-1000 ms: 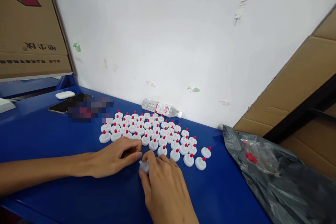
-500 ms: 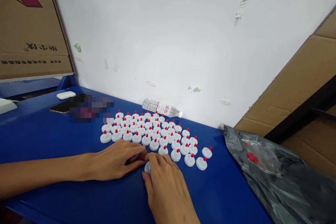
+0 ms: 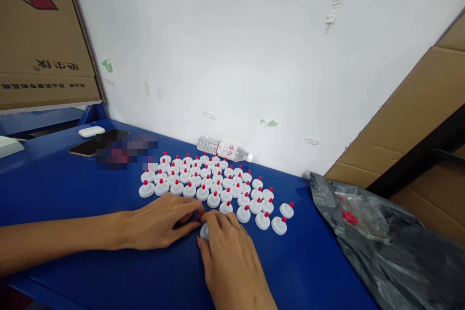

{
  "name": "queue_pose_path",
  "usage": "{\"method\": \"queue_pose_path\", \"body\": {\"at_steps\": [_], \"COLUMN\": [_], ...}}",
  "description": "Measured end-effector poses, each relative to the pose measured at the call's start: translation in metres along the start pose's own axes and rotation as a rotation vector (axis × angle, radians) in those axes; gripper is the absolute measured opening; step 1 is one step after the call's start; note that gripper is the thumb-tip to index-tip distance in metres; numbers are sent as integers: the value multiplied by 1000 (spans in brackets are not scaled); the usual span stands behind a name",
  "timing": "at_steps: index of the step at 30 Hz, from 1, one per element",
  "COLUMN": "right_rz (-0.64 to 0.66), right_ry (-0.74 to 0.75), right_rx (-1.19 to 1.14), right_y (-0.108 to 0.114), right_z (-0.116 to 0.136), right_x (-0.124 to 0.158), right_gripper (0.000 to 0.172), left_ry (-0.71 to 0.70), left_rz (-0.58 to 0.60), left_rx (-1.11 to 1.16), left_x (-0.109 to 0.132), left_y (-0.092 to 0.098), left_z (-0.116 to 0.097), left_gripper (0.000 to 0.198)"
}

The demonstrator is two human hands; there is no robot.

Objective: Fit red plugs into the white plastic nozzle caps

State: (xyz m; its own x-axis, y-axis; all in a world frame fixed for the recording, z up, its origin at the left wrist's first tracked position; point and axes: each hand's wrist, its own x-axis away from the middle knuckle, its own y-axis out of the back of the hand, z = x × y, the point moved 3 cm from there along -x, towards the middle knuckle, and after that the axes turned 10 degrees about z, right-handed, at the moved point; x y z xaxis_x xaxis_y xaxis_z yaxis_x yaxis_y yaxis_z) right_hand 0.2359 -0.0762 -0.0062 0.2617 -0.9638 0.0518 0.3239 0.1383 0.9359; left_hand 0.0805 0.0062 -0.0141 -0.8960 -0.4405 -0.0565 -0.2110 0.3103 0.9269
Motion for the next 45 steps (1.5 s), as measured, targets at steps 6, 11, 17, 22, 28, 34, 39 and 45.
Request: {"method": "queue_pose_path", "body": {"at_steps": [6,11,17,22,28,34,39,45], "right_rz": [0,-18,8,30,24,10,-17,-73], "right_ry": [6,13,0,-12,-11,-9,8,53], "right_rx": [10,26,6,0,-5,-10,9,51], "right_y": [0,0,0,0,-1,-2,-3,-4], "right_z": [0,-1,0,0,0,-2,-2,-4], "right_x": [0,0,0,0,0,0,0,0], "right_gripper": [26,25,25,27,30,29,26,26], "left_ry": [-7,-8,0,0,-4,-8,1,4], "left_rz": [2,4,11,13,1,3,13,9], "left_rx": [-6,-6,-5,-11,-14,-22,-23,-29], "left_x": [0,0,-1,-1,-1,0,0,0], "left_y": [1,1,1,1,0,1,2,1], "left_z": [-2,-1,-1,-2,-1,-2,-3,-2], "left_gripper": [5,4,5,6,5,5,7,7]}}
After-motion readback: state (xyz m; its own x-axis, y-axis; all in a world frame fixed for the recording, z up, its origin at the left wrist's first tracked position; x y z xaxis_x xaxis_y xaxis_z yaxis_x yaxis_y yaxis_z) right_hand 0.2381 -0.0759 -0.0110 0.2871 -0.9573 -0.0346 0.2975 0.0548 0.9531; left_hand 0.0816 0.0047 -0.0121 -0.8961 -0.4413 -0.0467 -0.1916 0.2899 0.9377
